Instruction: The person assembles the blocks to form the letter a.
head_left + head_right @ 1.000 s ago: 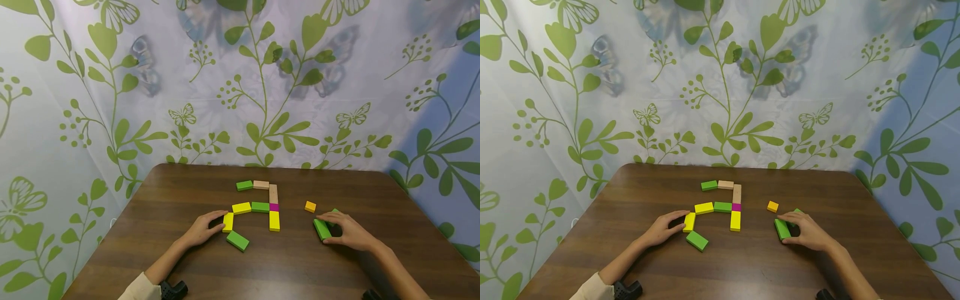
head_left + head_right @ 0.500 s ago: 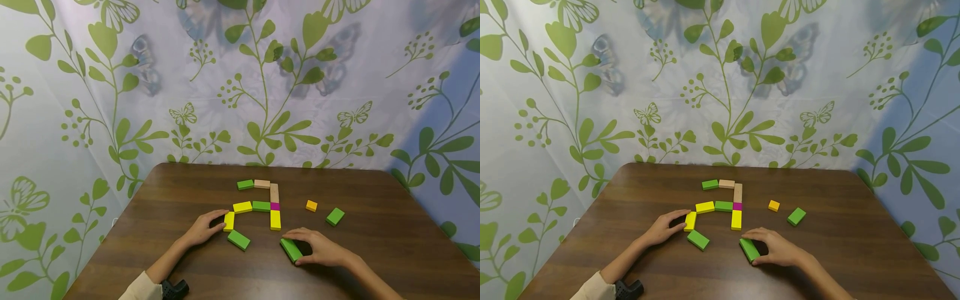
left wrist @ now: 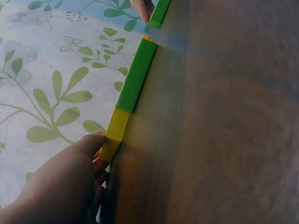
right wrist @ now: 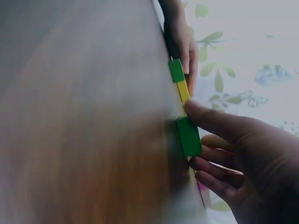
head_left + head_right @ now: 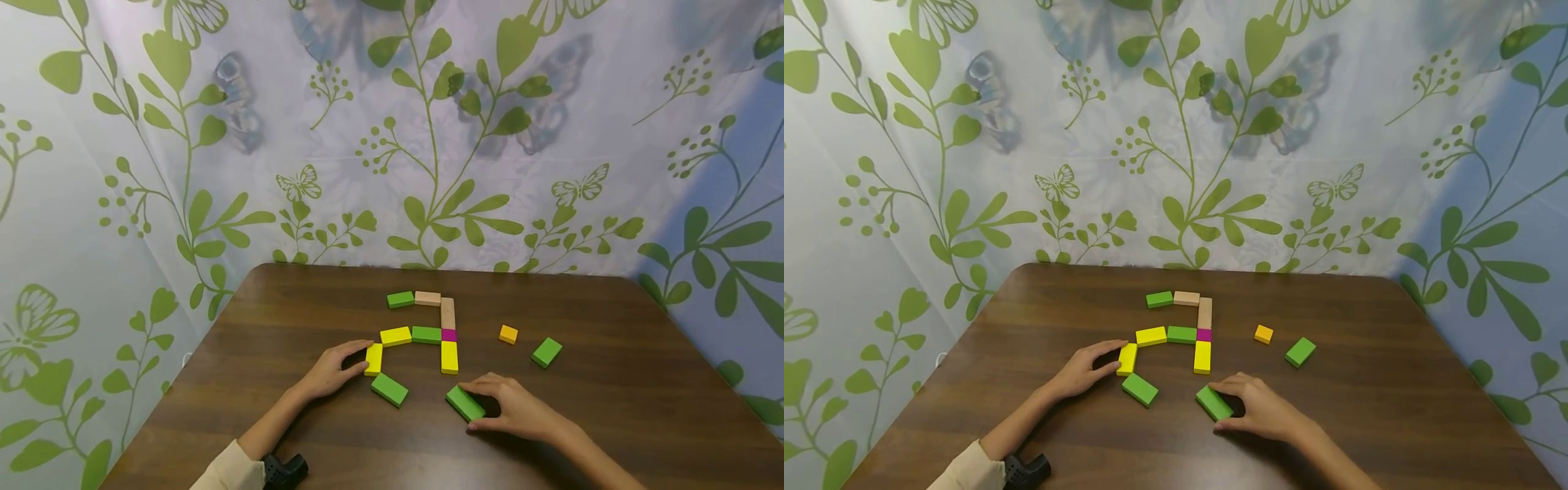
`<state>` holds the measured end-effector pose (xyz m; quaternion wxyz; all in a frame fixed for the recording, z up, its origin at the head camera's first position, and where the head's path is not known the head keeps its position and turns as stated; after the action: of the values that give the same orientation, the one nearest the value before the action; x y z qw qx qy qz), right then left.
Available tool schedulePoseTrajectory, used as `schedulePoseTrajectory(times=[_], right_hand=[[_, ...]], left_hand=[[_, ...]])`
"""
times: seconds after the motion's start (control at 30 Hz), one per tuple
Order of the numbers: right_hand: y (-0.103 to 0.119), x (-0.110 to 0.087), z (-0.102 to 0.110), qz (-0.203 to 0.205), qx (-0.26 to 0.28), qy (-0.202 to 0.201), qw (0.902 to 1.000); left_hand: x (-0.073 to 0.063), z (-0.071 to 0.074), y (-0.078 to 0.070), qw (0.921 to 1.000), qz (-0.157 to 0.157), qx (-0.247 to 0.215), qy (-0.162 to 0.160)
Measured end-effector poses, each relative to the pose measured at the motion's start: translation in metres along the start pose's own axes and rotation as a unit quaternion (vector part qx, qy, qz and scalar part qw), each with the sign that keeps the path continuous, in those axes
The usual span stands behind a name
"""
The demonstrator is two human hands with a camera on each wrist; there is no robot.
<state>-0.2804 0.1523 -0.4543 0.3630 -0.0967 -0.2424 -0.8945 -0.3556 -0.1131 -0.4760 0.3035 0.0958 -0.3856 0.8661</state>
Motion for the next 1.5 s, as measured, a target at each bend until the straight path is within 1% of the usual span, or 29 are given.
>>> schedulePoseTrajectory(times=[0.13, 0.37, 0.5, 0.63, 0.9, 1.3, 1.5], right_hand=[[0.011, 0.008, -0.005, 0.037, 0.027, -0.011, 0.9989], [0.018, 0.024, -0.018, 0.051, 0.054, -0.008, 0.9972], [0.024, 0.032, -0.020, 0.074, 0.058, -0.019, 0.9954], [0.029, 0.035, -0.022, 0.089, 0.062, -0.016, 0.9940], [0.032, 0.037, -0.025, 0.096, 0.068, -0.015, 0.9929], [0.032, 0.037, -0.026, 0.085, 0.069, -0.008, 0.9939], [0.034, 0.039, -0.031, 0.074, 0.057, -0.006, 0.9956]], left_hand=[[0.000, 0.000, -0.001, 1.0000, -0.004, 0.003, 0.001], [0.002, -0.001, 0.000, 1.0000, 0.005, 0.002, 0.005], [0.002, -0.002, -0.002, 1.0000, -0.003, 0.000, 0.002], [0.003, -0.003, -0.003, 0.9999, -0.009, 0.004, 0.003], [0.004, -0.004, 0.002, 0.9999, 0.006, 0.010, 0.006], [0.002, -0.004, 0.002, 0.9998, 0.007, 0.014, 0.010], [0.000, -0.001, 0.000, 0.9999, 0.006, 0.012, 0.004]])
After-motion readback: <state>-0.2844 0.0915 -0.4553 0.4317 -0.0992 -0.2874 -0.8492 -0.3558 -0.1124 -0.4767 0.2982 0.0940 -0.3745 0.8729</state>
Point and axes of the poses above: each hand's wrist, its own x-axis towards the middle knuckle, its own z-axis out of the back of the hand, y = z × x, the point moved 9 cm from there along x, towards the middle knuckle, and after that the axes turned 8 degrees about -y, right-handed, at the moved point
